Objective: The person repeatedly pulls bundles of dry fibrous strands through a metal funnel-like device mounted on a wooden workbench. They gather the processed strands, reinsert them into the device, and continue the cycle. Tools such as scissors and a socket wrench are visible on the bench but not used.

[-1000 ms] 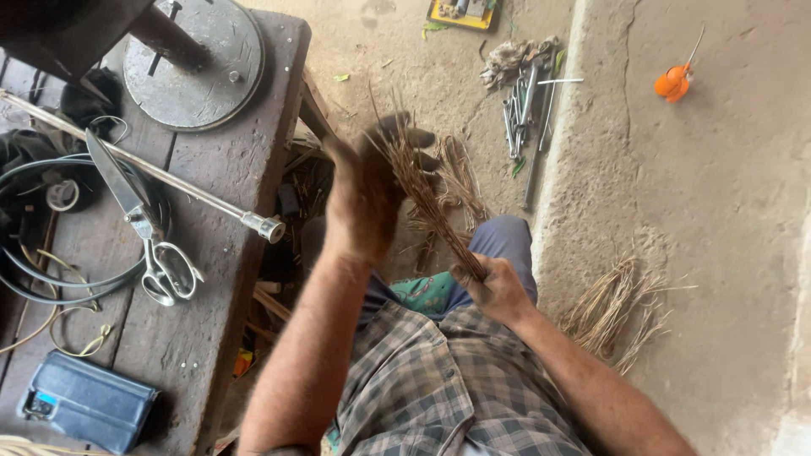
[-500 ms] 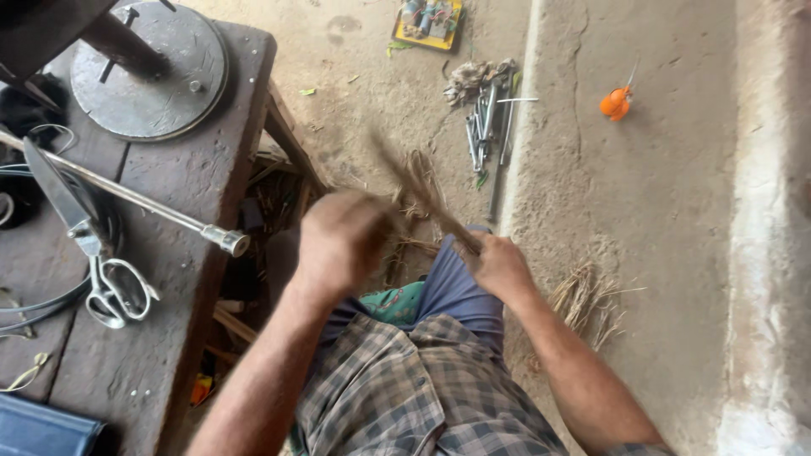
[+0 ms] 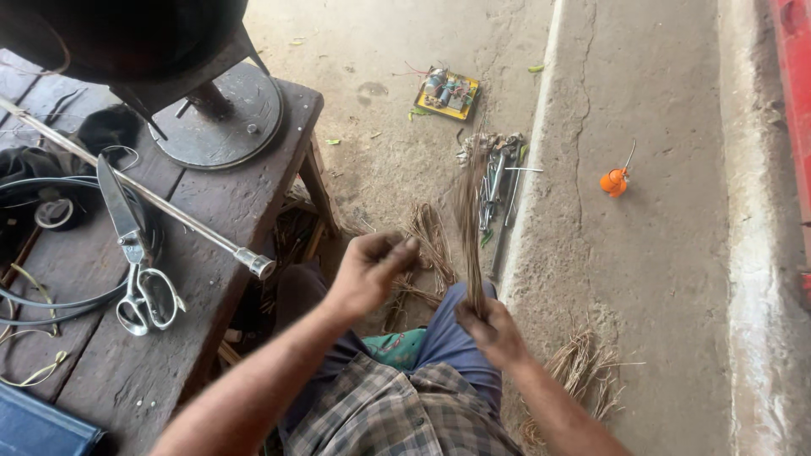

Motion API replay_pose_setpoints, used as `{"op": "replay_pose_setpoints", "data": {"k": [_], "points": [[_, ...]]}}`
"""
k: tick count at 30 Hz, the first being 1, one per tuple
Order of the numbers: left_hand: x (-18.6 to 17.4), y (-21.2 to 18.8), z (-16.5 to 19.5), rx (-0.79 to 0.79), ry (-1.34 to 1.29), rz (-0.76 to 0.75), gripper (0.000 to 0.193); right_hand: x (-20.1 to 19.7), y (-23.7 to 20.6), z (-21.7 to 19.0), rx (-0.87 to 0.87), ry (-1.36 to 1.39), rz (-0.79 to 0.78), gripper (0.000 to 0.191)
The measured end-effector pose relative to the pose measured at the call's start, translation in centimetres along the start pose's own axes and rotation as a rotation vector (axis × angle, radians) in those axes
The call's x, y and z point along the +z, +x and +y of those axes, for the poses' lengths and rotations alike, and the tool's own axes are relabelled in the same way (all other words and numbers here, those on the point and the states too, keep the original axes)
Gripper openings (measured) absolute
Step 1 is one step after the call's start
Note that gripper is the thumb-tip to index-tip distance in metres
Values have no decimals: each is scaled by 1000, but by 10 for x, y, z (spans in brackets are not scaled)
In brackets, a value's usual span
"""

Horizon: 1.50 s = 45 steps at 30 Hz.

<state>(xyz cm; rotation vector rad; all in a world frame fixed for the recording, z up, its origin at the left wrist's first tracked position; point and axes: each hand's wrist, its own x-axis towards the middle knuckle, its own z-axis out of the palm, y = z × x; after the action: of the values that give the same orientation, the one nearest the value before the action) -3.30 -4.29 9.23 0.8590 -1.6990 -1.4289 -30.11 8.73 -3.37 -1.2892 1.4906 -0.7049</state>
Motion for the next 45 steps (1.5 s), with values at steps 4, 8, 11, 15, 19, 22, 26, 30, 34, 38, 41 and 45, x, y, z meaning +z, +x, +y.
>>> {"op": "replay_pose_setpoints", "data": {"k": [4,8,11,15,19,22,26,30,34,38,41,45], "points": [[19,21,-7,452,1031,-28,35,23,8,-25,367,-535,-33,30],[15,37,-23,131,1383,-429,22,12,3,-41,137,-1049,67,49],[10,34,-45,-201,1188,-713,32,0,-5,-36,-73,-1229,136,25],[17,13,-79,-404,1075,-845,22,-5,-10,-24,-322,-1330,231,21],[33,5,-93,-335,1097,-701,20,2,-9,-5,-167,-1230,195,10],[39,14,-80,-64,1231,-452,49,-8,-16,31,76,-1060,298,12],[31,26,-38,265,980,-203,51,-41,-52,117,563,-662,475,49],[22,20,-23,296,904,-246,25,-65,-122,198,739,-525,761,52],[9,1,-37,177,912,-354,26,-73,-186,227,1023,-233,982,52],[-1,-28,-56,36,901,-347,26,-102,-235,222,1288,-312,980,87],[-9,-47,-63,15,862,-301,25,-124,-260,218,1470,-217,1005,99],[-28,-63,-56,54,712,-181,17,-132,-264,226,1440,-210,1173,84]]}}
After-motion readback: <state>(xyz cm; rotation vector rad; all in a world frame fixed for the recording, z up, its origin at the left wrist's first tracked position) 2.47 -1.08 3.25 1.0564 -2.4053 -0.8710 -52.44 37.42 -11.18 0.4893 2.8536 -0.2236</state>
